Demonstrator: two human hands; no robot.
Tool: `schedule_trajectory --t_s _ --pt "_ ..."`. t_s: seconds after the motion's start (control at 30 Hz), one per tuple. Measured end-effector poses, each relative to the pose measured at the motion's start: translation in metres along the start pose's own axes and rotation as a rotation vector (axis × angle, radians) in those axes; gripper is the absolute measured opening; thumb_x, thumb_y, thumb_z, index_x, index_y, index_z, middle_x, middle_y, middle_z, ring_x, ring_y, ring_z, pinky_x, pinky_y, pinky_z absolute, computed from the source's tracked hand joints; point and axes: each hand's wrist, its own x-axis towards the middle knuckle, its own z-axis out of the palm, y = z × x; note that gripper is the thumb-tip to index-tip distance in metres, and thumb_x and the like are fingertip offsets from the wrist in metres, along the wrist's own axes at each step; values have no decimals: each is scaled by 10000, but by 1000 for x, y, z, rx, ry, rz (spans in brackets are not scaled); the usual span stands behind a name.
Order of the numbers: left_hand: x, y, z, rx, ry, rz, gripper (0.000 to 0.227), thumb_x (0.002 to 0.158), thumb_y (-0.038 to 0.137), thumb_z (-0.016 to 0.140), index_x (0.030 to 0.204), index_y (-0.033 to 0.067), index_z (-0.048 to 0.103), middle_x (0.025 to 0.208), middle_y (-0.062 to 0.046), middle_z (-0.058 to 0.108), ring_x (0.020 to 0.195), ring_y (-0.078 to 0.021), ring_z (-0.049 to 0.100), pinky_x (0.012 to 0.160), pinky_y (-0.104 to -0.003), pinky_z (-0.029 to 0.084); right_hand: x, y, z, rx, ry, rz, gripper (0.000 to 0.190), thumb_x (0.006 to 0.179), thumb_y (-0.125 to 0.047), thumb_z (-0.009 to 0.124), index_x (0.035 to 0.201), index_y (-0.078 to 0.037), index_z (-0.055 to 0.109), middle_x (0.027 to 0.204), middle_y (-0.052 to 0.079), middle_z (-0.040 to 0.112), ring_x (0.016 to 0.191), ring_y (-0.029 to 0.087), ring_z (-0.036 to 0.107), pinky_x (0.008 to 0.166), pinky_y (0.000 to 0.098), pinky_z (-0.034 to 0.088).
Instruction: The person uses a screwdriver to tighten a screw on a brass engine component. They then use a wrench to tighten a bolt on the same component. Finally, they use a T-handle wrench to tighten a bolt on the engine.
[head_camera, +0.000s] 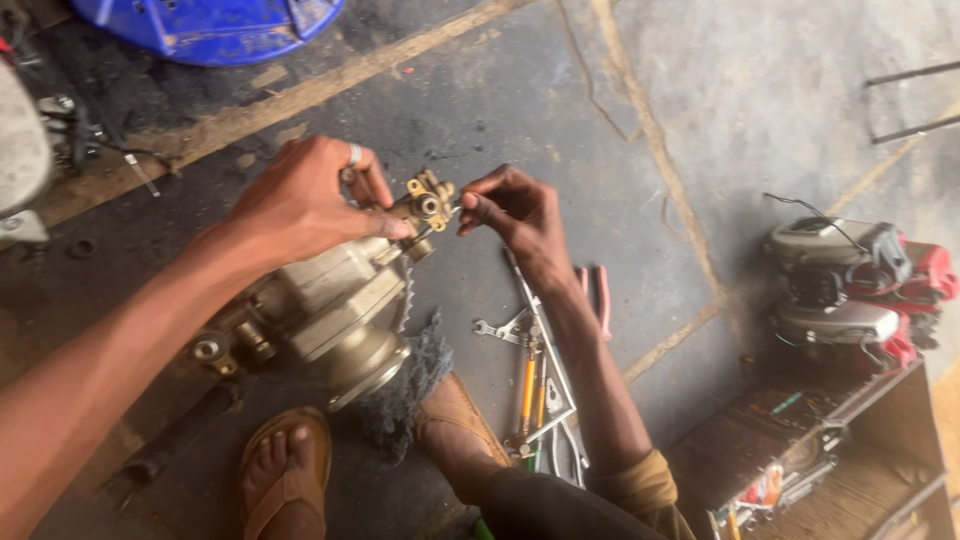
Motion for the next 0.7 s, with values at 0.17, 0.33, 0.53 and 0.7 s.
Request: schedule_trajectory --t_s 0.17,0.33,0.53,0.7 --pt "0 -1 0 -48 3 31 329 678 301 896 888 90 757 962 -140 758 929 -300 710 897 -553 514 -4 0 2 66 31 26 100 922 -7 743 1019 -10 716 1002 145 751 888 222 756 837 370 672" --pt "1 -7 2 -72 23 93 334 681 308 903 887 88 758 1005 -145 756 970 -298 696 931 -560 491 -5 2 1 138 25 38 114 917 54 725 992 -32 733 1020 136 755 920 235 761 860 388 677" --pt "3 -5 1 -76 14 43 310 643 244 920 853 82 759 870 -104 769 809 -252 718 764 -466 542 0 -5 -4 136 -48 79 116 909 21 733 1012 -31 738 979 134 765 864 213 754 809 371 665" --pt "2 -3 -1 -61 31 61 325 630 240 947 830 75 752 786 -85 755 731 -199 706 685 -417 532 6 -9 -8 68 -89 108 96 915 -24 765 1004 -19 729 949 120 751 839 191 742 780 354 654"
